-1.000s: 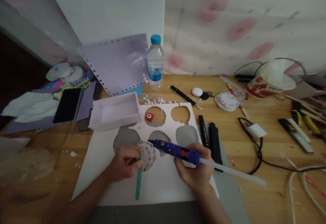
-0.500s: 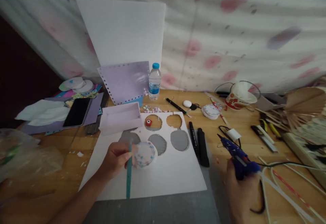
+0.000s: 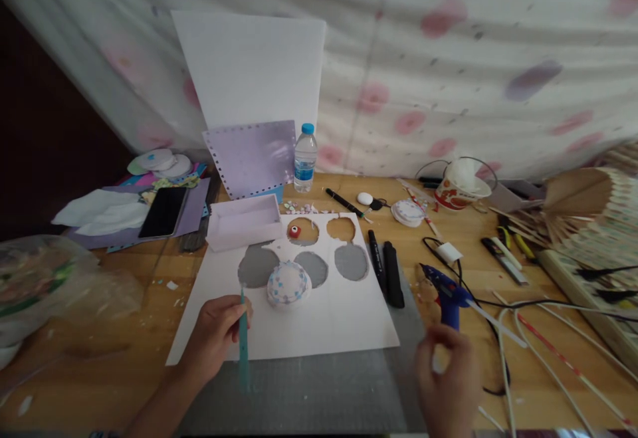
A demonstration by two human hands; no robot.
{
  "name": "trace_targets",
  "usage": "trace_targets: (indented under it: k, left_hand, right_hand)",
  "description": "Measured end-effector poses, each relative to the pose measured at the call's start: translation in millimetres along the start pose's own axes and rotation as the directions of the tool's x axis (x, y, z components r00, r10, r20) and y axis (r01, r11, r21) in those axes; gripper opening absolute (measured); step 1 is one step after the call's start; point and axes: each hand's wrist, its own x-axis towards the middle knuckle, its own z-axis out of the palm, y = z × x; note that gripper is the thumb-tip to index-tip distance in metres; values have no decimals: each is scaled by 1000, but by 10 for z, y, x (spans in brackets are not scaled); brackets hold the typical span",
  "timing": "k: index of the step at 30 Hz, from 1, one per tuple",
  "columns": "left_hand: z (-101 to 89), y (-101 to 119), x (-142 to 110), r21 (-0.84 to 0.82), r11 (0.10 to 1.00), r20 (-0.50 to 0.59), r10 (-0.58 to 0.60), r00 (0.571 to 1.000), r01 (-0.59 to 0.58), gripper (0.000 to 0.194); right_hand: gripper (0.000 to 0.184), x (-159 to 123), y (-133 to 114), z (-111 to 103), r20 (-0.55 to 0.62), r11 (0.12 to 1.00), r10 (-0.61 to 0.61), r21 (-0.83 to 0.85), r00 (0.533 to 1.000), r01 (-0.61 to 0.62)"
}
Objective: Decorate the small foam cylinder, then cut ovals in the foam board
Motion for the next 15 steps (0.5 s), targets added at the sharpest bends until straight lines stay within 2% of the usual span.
trace_targets:
  k: [1, 2, 4, 6, 8, 10, 12, 15]
  left_hand:
    - [39, -14, -4, 11, 1000, 4, -12, 1000, 12, 31]
    - [83, -26, -7, 20, 1000, 13, -23, 1000, 23, 32]
    - [181, -36, -20, 39, 998, 37, -44, 998, 43, 32]
    - [278, -15, -41, 63, 996, 63, -61, 996, 57, 31]
    - [361, 39, -64, 95, 994, 91, -65, 994, 56, 28]
    - [421, 114, -78, 136, 990, 110, -59, 992, 44, 26]
    - [462, 188, -75, 186, 982, 113, -56, 992, 34, 26]
    - [492, 269, -27, 265, 964, 115, -5, 993, -26, 28]
  right_hand:
    - [18, -74, -163, -4, 39, 977, -203, 83, 979, 199]
    - [18, -136, -341, 8, 87, 911, -386, 196, 918, 364]
    - [23, -207, -713, 86, 203, 791, -588, 349, 783, 503]
    - [19, -208, -1050, 218, 217, 659, -731, 470, 647, 587]
    - [4, -157, -1301, 372, 165, 542, -824, 509, 542, 669]
    - [13, -79, -1451, 509, 101, 418, -896, 518, 432, 746]
    - [23, 1, -1517, 610, 32, 336, -928, 500, 370, 798]
    - [26, 85, -1505, 713, -33, 298, -931, 510, 365, 807]
